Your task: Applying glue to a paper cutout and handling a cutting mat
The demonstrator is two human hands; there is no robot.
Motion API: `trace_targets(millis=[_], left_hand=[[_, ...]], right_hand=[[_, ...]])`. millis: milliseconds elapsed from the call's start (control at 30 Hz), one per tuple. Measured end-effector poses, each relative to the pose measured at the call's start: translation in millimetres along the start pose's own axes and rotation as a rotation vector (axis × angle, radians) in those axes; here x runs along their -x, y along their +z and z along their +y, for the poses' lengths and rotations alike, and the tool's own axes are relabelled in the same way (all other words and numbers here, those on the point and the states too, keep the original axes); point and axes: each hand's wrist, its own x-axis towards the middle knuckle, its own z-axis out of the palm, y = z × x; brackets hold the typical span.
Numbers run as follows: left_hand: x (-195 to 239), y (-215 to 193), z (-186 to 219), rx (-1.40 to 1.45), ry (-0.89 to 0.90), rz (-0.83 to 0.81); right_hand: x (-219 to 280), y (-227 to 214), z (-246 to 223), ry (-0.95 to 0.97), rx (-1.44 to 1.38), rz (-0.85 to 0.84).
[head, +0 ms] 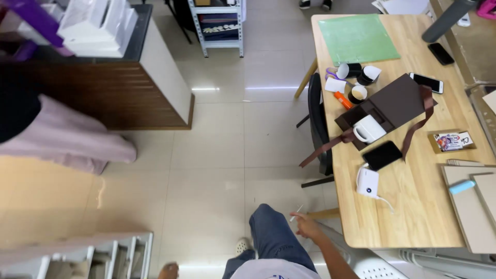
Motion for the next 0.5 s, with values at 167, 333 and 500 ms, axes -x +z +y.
trace_targets(millis=[167, 333, 500], left_hand=[[-47.9, -28.6, 223.1, 0.271, 0.240, 0.079], [-82.6, 26.3, 387.3, 0.456, 0.494, -0.062], [-79.0, 36.5, 477.8, 0.418, 0.286, -0.223]], right_hand=[[-52.2, -80.0, -106.3, -0.375, -0.326, 0.042], [-107.8, -173.9, -292.4, -0.371, -0.512, 0.160], [-215.4, -260.4, -401.6, -0.462, -0.046, 0.671]])
